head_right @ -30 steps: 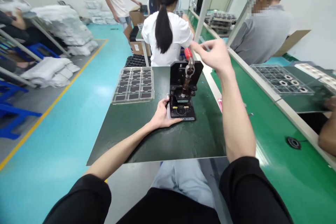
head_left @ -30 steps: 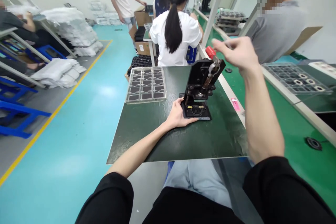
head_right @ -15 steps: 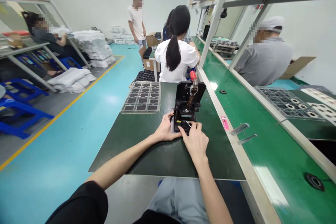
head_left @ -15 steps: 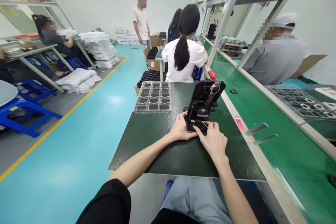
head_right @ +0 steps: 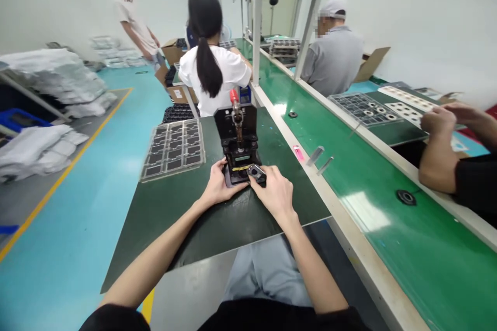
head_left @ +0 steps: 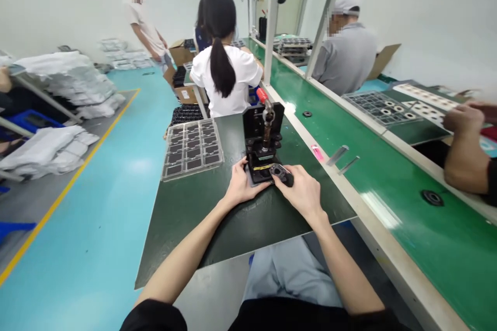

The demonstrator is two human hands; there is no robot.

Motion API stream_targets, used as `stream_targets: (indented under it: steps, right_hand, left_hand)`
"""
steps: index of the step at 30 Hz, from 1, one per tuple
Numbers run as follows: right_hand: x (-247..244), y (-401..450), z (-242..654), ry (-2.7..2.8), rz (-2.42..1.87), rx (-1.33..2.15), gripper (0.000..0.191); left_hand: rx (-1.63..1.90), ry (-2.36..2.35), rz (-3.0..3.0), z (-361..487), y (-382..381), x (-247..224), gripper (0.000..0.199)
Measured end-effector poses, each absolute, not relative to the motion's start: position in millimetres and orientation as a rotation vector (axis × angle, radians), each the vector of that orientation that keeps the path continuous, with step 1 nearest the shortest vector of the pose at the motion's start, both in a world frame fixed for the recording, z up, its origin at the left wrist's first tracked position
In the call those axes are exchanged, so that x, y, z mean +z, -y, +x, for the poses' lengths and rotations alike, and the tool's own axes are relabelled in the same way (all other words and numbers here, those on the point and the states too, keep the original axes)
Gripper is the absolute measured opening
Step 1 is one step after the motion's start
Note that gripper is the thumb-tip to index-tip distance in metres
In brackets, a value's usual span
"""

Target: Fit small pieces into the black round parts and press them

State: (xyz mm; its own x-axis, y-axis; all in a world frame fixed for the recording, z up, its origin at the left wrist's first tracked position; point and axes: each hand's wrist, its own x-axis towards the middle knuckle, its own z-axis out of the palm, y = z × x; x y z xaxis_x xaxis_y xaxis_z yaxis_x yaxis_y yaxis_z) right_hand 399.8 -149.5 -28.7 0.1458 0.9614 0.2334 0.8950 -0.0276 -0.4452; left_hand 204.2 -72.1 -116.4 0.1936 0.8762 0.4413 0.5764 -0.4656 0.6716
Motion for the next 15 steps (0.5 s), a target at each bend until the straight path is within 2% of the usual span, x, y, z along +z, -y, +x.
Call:
stream_targets:
  steps: [4, 8, 11, 15]
  right_hand:
    - [-35.7, 210.8, 449.8, 1.559, -1.876, 0.184, 0.036]
    - [-40.6, 254.1, 532.6, 1.319, -2.310, 0.009, 0.046]
    - [-37.8, 242.1, 600.5, 1.256, -2.600, -0.028, 0.050]
    - [-31.6, 169.9, 664.5, 1.227, -2.697, -0.035, 0.047]
  left_hand:
    - [1.139, -1.389, 2.134, 197.8, 71.3, -116.9, 0.103]
    - [1.153, -1.394, 2.142, 191.9, 67.4, -121.2, 0.100]
    - [1.148, -1.397, 2.156, 189.8, 64.9, -122.2, 0.100]
    - [1.135, -1.413, 2.177, 189.2, 64.1, -118.5, 0.099]
